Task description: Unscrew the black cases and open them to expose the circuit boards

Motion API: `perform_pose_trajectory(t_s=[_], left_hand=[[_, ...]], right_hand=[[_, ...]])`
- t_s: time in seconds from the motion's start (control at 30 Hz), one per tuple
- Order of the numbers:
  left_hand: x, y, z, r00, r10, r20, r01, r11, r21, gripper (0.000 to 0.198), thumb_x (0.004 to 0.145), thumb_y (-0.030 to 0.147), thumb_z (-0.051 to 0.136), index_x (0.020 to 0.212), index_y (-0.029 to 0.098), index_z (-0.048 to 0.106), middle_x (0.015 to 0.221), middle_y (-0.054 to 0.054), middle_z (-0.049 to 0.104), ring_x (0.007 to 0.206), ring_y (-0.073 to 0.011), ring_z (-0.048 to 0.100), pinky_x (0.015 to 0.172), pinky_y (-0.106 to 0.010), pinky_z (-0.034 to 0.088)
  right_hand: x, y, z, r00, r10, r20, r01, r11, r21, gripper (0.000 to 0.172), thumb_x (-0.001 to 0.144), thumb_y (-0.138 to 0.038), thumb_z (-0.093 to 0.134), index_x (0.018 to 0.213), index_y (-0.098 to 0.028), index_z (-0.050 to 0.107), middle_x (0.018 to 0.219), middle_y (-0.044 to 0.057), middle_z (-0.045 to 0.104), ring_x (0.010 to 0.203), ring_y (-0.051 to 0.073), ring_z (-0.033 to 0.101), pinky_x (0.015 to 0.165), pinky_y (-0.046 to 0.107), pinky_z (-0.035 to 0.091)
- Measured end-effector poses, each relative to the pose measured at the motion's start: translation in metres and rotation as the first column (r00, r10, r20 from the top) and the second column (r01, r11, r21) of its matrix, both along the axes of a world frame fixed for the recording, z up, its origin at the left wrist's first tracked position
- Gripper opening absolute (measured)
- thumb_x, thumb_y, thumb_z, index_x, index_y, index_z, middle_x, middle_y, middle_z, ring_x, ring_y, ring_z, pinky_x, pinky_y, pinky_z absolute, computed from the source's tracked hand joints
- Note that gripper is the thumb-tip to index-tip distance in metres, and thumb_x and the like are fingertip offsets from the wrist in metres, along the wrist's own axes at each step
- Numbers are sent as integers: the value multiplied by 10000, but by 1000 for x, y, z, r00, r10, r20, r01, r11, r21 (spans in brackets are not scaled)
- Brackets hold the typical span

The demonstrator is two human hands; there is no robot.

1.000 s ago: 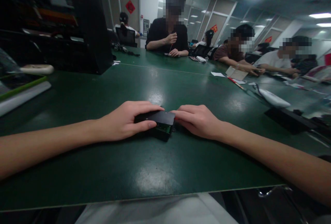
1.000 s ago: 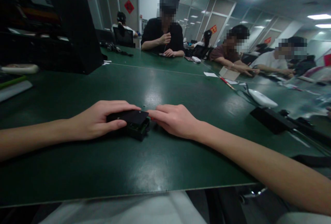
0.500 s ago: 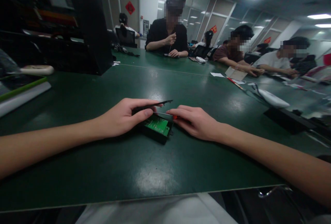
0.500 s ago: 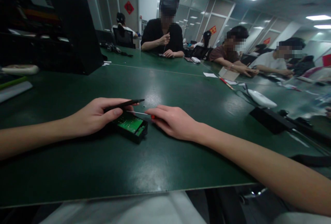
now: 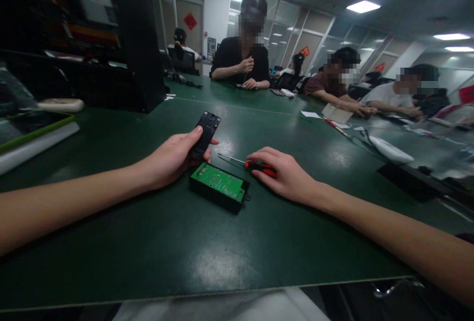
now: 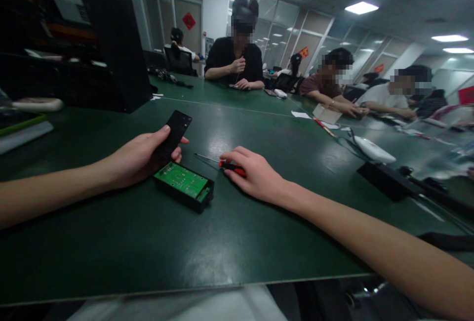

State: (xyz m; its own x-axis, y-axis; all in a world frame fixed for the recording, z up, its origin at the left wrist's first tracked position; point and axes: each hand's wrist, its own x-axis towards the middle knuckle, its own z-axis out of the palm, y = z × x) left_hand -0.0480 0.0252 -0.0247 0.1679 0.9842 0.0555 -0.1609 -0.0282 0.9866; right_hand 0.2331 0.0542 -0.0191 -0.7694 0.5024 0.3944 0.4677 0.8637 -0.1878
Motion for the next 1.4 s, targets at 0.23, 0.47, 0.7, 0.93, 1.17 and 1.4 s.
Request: perform_pose_trajectory(t_s=[0.23, 0.47, 0.7, 0.93, 1.17, 1.4], left_hand=[[-1, 3, 1, 993, -4, 118, 9, 999, -44, 593, 1001, 596, 380, 1071, 100, 697, 685, -30, 607, 678, -180, 595, 694, -309, 510], [1, -3, 4, 996, -31, 87, 33, 999, -22, 457, 972, 498, 526, 1201, 126, 664, 774, -23, 617, 745, -168, 585, 726, -280, 502], [2, -3, 3, 999, -47, 15, 47, 998, -40, 516, 869, 579, 671, 1111, 125, 720, 824, -34, 614, 785, -175, 589, 705, -277, 491], [-1, 1, -3, 988, -30, -150, 34, 999, 30, 538, 838, 577, 708, 1164, 149, 693, 851, -40, 654, 846, -204, 603, 760, -307, 473], [-4, -6, 6, 882, -134, -452, 172, 984, 43, 631, 834, 570, 717, 1342, 211, 616, 912, -24, 691, 879, -214, 631, 814, -324, 485], [-3, -12, 8, 817, -132, -562, 177, 984, 26, 712, 778, 585, 754, 1382, 247, 588, 1063, -53, 709, 743, -194, 621, 633, -298, 488]], right_hand=[[0, -9, 12, 996, 61, 60, -65, 995, 74, 334, 986, -341, 507, 1230, -148, 629, 1214, 128, 612, 1107, 180, 590, 959, 344, 521], [-33, -52, 49, 986, 14, 166, -32, 994, 105, 626, 921, -610, 534, 1336, -142, 560, 1259, 135, 626, 1095, 230, 611, 925, 374, 511], [-67, -69, 52, 967, -29, 254, 54, 994, -91, 503, 932, -490, 569, 1327, -178, 554, 1145, 88, 677, 971, 202, 652, 824, 317, 484], [-33, -76, 87, 996, -26, 83, 36, 992, -120, 367, 949, -363, 570, 1282, -210, 585, 1152, 43, 688, 999, 147, 647, 888, 273, 485], [106, 31, 120, 573, -819, 42, 792, 566, 228, 466, 958, -444, 509, 1377, -243, 538, 1353, 78, 606, 1184, 244, 608, 966, 351, 488], [219, 88, 79, 155, -964, 216, 967, 193, 167, 454, 962, -414, 557, 1335, -154, 550, 1268, 126, 596, 1154, 221, 593, 1002, 443, 499]])
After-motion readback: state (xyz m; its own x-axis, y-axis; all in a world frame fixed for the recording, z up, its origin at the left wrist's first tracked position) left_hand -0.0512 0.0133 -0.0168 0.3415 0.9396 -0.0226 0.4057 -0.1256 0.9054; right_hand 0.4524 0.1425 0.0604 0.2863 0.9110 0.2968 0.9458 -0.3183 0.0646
